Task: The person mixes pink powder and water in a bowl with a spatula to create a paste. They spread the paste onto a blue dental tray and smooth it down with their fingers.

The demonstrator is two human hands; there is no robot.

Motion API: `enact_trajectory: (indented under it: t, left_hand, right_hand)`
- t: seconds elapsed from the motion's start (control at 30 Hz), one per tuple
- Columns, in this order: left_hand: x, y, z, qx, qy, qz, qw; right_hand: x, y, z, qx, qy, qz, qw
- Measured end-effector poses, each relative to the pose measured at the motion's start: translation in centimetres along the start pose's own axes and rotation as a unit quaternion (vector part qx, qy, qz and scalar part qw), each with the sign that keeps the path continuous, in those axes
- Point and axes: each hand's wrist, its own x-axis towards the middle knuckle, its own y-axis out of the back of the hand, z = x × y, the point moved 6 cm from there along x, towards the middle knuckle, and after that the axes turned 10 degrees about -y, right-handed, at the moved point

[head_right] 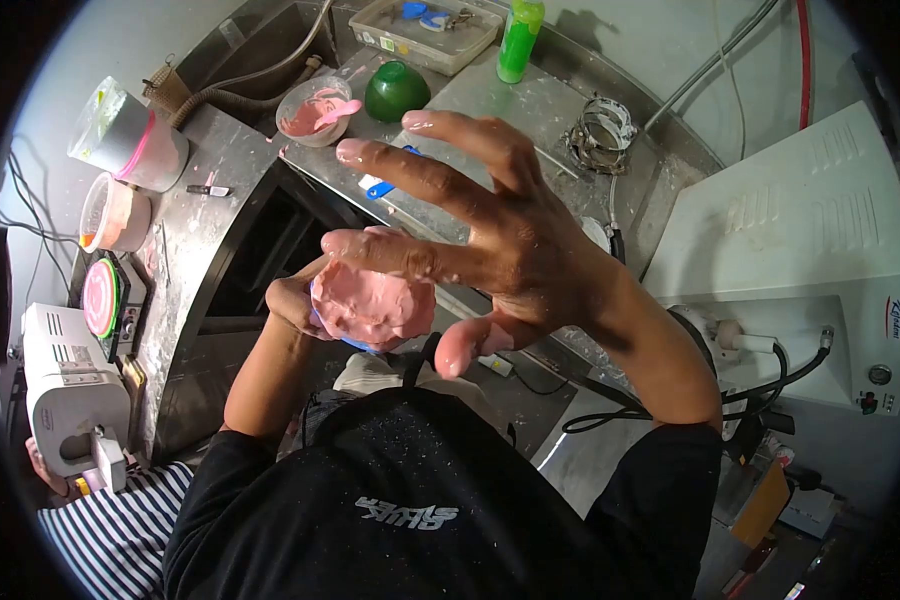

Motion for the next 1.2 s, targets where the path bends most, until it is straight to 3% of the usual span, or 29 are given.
enact_trajectory:
  t: [0.07,0.17,0.27,0.4,0.47,0.53,0.57,0.67,0.7,0.73,0.83,0.87,0.93,1.0,1.03,1.1,1.2]
  left_hand:
    - [0.0,0.3,-0.5,-0.037,-0.006,-0.017,0.999]
    - [0.0,0.3,-0.2,-0.02,-0.009,0.059,0.998]
    - [-0.4,2.3,-0.1,0.009,-0.003,0.084,0.996]
    - [-0.2,3.5,0.1,-0.047,-0.049,0.101,0.993]
    - [0.8,2.1,0.8,-0.051,-0.103,0.051,0.992]
    - [1.7,1.1,1.1,-0.048,-0.163,0.013,0.985]
    - [1.6,1.3,1.1,-0.037,-0.168,0.057,0.983]
    - [2.1,1.5,1.4,0.03,-0.191,0.009,0.981]
    - [2.3,1.3,1.4,0.034,-0.199,0.031,0.979]
    - [2.4,0.9,1.5,0.039,-0.207,0.053,0.976]
    - [1.9,1.5,1.5,0.084,-0.23,0.086,0.966]
    - [1.6,2.1,1.2,0.102,-0.235,0.092,0.962]
    - [1.3,2.8,0.7,0.108,-0.219,0.082,0.966]
    - [1.6,2.3,0.7,0.17,-0.23,0.047,0.957]
    - [1.9,2.0,0.9,0.218,-0.247,0.031,0.944]
    - [1.6,4.4,-0.6,0.273,-0.252,0.109,0.922]
    - [2.2,7.8,-4.6,0.324,-0.296,0.21,0.874]
  right_hand:
    - [-0.5,-0.9,0.5,-0.016,0.002,-0.018,1.0]
    - [-0.9,-0.6,1.7,-0.026,-0.054,0.026,0.998]
    - [-1.7,-2.5,0.3,-0.005,-0.044,-0.025,0.999]
    - [-2.7,-1.8,1.0,0.037,-0.132,0.129,0.982]
    - [-3.5,-3.1,0.2,0.041,-0.213,0.172,0.961]
    - [-3.2,-5.3,-0.2,-0.004,-0.225,0.142,0.964]
    - [-2.8,-5.7,-0.3,0.045,-0.228,0.102,0.967]
    - [-3.2,-5.0,0.1,0.03,-0.246,0.241,0.939]
    - [-2.8,-5.7,-0.1,-0.009,-0.271,0.225,0.936]
    - [-2.3,-6.2,-0.5,-0.007,-0.232,0.169,0.958]
    - [-3.1,-4.6,-0.1,0.02,-0.22,0.251,0.942]
    - [-3.7,-4.2,0.7,0.074,-0.21,0.296,0.929]
    - [-3.3,-3.8,2.9,0.261,-0.289,0.306,0.869]
    - [-3.4,-5.4,5.1,0.432,-0.314,0.259,0.805]
    - [-4.0,-5.8,5.2,0.42,-0.328,0.269,0.802]
    - [-5.4,-7.2,4.8,0.396,-0.353,0.286,0.798]
    - [-10.8,-12.0,4.4,0.478,-0.461,0.273,0.696]
